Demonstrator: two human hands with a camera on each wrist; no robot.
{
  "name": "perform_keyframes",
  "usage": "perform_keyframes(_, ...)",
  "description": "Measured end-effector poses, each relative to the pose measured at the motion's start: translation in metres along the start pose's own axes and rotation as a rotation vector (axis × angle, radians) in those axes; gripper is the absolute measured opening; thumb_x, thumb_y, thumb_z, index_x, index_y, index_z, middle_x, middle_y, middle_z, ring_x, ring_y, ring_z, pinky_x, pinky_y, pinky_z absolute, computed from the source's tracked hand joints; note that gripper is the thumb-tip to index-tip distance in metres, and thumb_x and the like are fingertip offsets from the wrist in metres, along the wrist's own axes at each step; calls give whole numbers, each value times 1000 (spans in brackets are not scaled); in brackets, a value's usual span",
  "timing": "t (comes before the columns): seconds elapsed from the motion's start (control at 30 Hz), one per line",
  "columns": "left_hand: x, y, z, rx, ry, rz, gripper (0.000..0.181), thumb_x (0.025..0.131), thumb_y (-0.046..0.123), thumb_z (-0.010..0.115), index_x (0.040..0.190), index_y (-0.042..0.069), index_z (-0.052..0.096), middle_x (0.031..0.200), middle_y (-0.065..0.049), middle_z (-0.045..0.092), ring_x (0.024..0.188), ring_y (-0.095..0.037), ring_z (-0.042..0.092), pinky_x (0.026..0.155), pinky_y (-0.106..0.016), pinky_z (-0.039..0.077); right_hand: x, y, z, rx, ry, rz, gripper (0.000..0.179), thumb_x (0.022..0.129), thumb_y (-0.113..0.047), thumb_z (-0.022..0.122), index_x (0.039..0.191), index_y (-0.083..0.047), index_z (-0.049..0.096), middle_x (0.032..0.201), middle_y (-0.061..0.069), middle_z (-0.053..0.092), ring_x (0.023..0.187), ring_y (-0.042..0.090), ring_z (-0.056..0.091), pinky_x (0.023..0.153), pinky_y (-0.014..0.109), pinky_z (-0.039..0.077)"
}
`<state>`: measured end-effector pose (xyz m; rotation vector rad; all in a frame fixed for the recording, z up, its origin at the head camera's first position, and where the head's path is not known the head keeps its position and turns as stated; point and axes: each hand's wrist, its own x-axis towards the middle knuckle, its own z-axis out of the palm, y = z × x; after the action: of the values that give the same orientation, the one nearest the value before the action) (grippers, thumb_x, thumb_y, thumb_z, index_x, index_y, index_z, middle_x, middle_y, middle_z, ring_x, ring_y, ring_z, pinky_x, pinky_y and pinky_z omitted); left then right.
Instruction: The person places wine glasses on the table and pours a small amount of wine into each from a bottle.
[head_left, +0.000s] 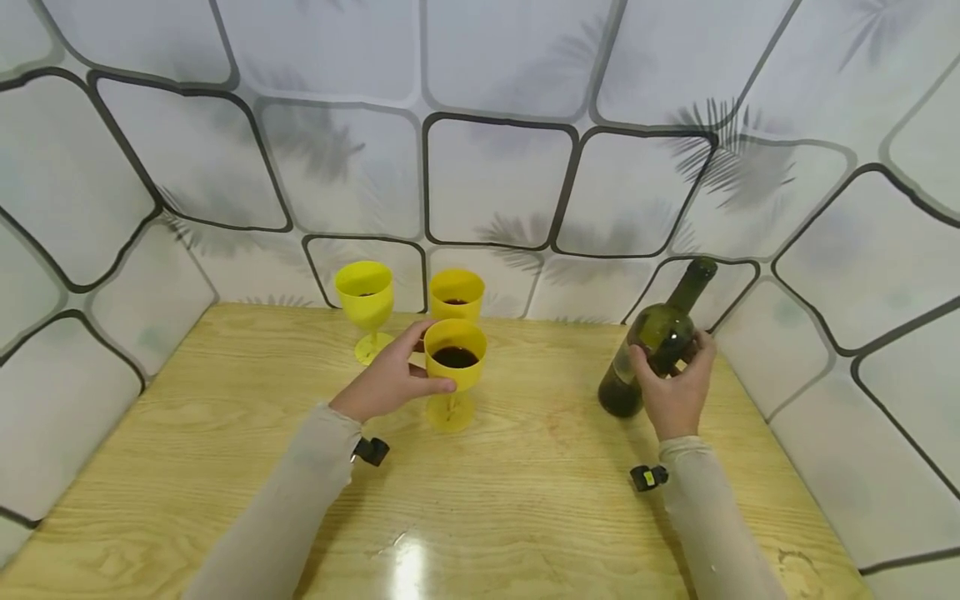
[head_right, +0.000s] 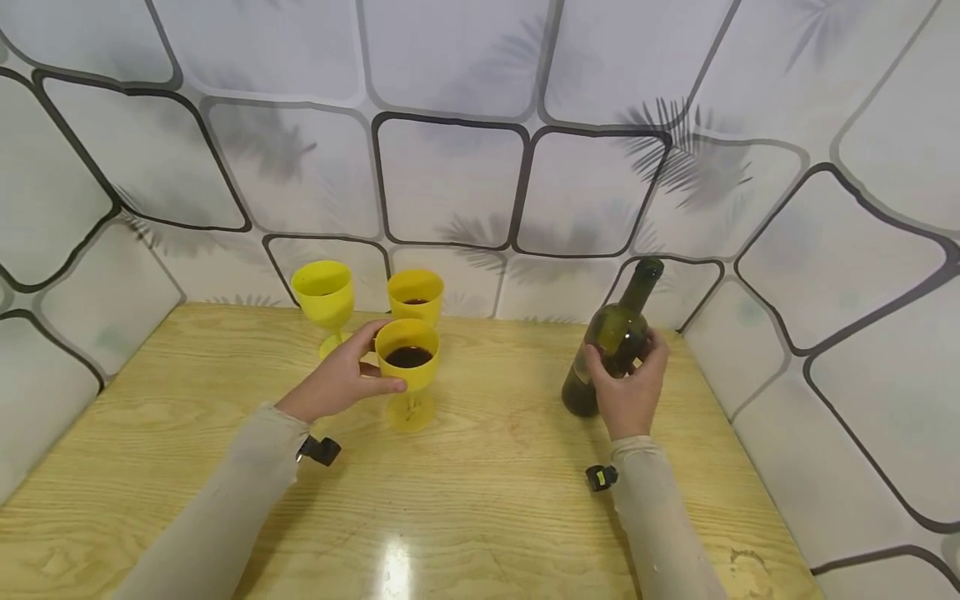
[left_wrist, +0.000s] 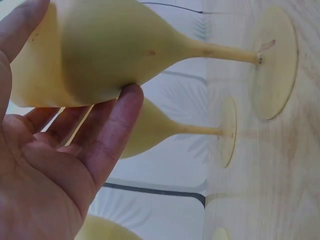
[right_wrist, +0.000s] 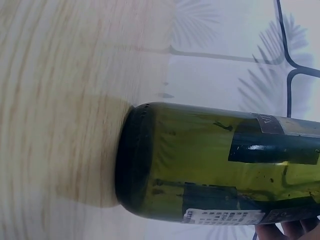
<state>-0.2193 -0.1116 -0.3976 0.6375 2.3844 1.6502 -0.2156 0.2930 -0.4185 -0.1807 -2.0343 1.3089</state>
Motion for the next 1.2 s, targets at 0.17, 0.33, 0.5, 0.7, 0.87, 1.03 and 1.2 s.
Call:
perform_keyframes(0.17,5,-2,13,-21,29,36,86,86,41,85,156,26,37,142,-3,53,103,-23,70,89,-36,60,0,0,-1,7,-7,7,78,87,-26,85,150,-20,39,134,6,53,116,14,51,92,38,46)
perform_keyframes(0.33,8,-2,22,-38,97,70,85,86,36,86,156,25,38,140,-6,55,109,-23,66,89,-36,60,1,-2,1,22,-13,2,78,87,-26,84,150,-20,39,136,6,53,117,15,51,93,38,46)
perform_keyframes(0.5,11,0,29,-61,139,70,86,85,33,87,155,25,38,141,-7,56,117,-25,62,91,-38,59,2,-3,3,37,-8,-13,78,87,-24,84,151,-19,39,134,3,52,115,12,50,91,34,46)
perform_keyframes(0.7,21,0,45,-78,169,74,85,85,32,88,156,23,40,141,-2,54,122,-23,59,97,-42,57,0,-1,2,41,9,-4,82,85,-22,85,153,-17,39,137,4,52,117,12,50,91,32,44)
perform_keyframes(0.87,33,4,61,-109,185,113,82,87,29,86,156,23,42,143,0,51,124,-23,56,100,-45,56,0,-1,3,44,12,7,83,85,-22,86,153,-18,39,139,3,51,118,12,50,93,34,45)
perform_keyframes(1.03,45,6,74,-131,189,74,83,87,30,86,156,20,41,144,0,51,126,-23,56,100,-39,56,-1,-1,3,58,4,-6,81,85,-21,86,152,-17,40,137,1,51,117,10,49,92,33,45)
perform_keyframes(1.2,58,8,83,-124,190,52,83,88,33,85,156,17,40,147,-1,50,130,-23,54,101,-37,55,-2,0,6,69,-4,-16,80,86,-22,85,152,-17,40,137,2,51,117,11,50,92,34,45)
